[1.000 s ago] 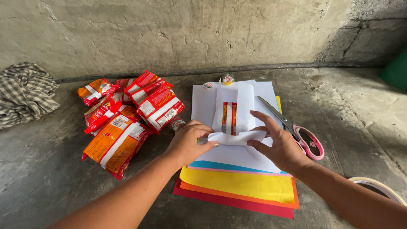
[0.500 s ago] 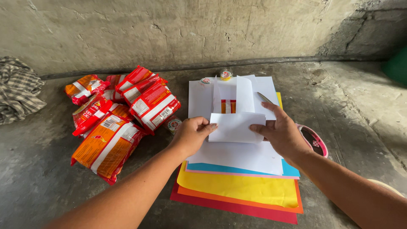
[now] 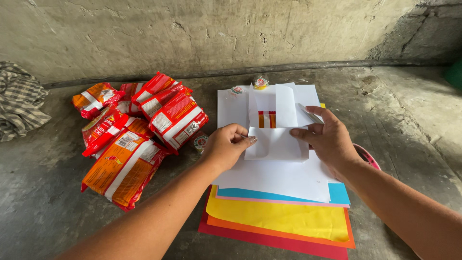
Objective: The person wraps small snack packets in white paper, folds the edges, and secures them with yellow tape using scissors. The wrapped items are placed on a stack of colored paper on the floor.
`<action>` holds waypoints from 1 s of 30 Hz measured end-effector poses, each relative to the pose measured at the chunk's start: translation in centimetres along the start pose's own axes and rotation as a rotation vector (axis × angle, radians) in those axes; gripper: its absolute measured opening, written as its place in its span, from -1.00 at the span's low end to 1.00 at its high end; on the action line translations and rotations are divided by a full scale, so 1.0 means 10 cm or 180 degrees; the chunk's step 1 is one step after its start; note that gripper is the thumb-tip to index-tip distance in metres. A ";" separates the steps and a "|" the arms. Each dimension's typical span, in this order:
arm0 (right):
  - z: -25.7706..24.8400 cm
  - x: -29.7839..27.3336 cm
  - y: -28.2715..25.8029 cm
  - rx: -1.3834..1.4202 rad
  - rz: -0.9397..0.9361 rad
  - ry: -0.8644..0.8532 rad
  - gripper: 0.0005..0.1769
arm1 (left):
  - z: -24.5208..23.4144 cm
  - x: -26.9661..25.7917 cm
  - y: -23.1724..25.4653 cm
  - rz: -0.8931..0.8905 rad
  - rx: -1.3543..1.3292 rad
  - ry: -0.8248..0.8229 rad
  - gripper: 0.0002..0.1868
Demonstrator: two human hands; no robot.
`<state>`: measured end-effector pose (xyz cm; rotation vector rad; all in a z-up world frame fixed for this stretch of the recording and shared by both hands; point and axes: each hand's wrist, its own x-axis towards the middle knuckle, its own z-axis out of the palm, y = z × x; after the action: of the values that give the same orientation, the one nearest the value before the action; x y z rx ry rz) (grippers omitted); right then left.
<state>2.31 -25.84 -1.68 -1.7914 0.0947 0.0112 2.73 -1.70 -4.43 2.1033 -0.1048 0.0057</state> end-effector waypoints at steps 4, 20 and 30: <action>-0.03 -0.03 -0.04 -0.0020 0.0186 -0.0003 -0.08 | 0.04 0.04 -0.08 -0.0157 -0.0548 -0.0006 -0.73; 0.04 0.14 -0.01 0.0068 0.0602 0.0131 -0.06 | 0.12 0.19 0.04 -0.0963 0.0158 -0.0041 -0.68; 0.08 0.19 -0.03 -0.0058 0.0684 0.0328 -0.03 | 0.30 0.00 0.17 -0.0503 0.0704 0.0655 -0.65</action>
<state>4.24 -25.12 -1.68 -1.7925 0.3617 0.0738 2.51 -5.12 -4.49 2.3125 0.1938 0.1445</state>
